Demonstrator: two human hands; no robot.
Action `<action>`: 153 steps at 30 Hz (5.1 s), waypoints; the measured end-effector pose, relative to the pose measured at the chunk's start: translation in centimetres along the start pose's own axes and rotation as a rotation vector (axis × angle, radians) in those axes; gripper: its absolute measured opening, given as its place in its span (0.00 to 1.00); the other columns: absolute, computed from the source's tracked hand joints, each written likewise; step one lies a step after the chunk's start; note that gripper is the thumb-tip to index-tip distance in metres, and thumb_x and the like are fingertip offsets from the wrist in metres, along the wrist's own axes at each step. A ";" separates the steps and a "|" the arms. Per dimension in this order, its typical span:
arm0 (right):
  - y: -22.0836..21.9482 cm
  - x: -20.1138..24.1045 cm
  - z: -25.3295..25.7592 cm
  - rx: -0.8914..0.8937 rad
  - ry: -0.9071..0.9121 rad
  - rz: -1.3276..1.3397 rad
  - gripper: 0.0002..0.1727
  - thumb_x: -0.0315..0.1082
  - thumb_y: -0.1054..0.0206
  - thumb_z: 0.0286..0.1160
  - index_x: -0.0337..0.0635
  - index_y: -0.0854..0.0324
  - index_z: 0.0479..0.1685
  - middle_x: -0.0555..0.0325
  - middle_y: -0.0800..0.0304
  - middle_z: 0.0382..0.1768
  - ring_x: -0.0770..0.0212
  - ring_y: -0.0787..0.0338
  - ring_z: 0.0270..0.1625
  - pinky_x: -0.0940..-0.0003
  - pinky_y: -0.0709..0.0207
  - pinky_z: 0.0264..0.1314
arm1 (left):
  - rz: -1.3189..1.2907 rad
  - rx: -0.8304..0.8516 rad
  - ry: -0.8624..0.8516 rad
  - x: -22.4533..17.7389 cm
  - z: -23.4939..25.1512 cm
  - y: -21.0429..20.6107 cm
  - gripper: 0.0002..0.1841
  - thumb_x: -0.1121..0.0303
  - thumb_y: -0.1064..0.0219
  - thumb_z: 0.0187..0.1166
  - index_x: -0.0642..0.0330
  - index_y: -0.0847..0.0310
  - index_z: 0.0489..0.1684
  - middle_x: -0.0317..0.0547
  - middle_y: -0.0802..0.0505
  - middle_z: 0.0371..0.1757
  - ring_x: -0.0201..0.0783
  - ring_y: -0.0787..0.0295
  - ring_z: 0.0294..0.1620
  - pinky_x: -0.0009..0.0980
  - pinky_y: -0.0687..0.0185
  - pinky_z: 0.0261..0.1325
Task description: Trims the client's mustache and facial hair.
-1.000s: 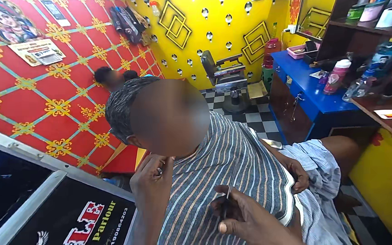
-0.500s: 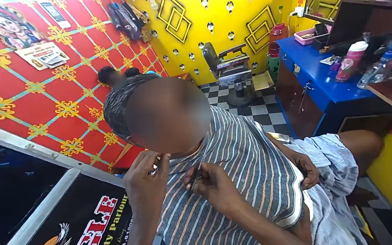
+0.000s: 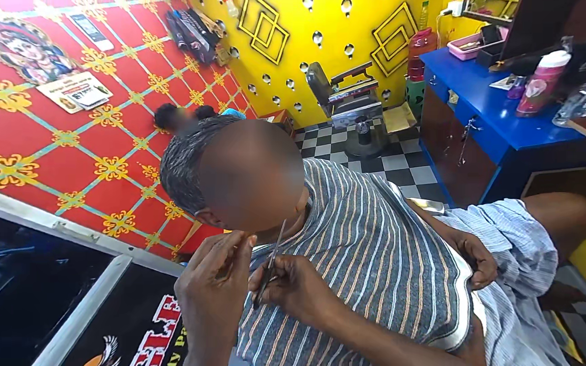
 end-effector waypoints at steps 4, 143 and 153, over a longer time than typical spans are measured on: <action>-0.1 0.2 0.7 -0.003 -0.018 -0.028 0.13 0.22 0.26 0.71 0.34 0.16 0.52 0.57 0.07 0.44 0.68 0.07 0.42 0.70 0.12 0.51 | 0.031 0.053 0.030 0.4 0.0 -0.3 0.12 0.60 0.29 0.75 0.55 0.04 0.46 0.36 0.07 0.40 0.18 0.16 0.34 0.15 0.21 0.35; 1.5 2.6 1.1 -0.101 0.030 0.367 0.12 0.17 0.31 0.73 0.33 0.20 0.53 0.56 0.09 0.44 0.67 0.08 0.43 0.69 0.11 0.54 | 0.121 0.109 -0.040 0.2 0.9 -0.9 0.13 0.55 0.34 0.77 0.48 0.03 0.44 0.32 0.06 0.40 0.26 0.13 0.35 0.30 0.19 0.39; 2.3 2.9 -0.5 -0.024 0.006 0.221 0.12 0.18 0.30 0.74 0.33 0.20 0.53 0.53 0.07 0.47 0.62 0.05 0.48 0.65 0.11 0.56 | 0.109 0.014 -0.081 -1.0 2.0 -0.1 0.12 0.60 0.32 0.77 0.55 0.04 0.45 0.37 0.06 0.40 0.25 0.14 0.35 0.24 0.19 0.38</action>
Point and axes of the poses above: each hand's wrist, its own z-axis towards the middle knuckle, its own y-axis out of the back of the hand, x = y × z, the point moved 3 cm from there along z, towards the middle knuckle
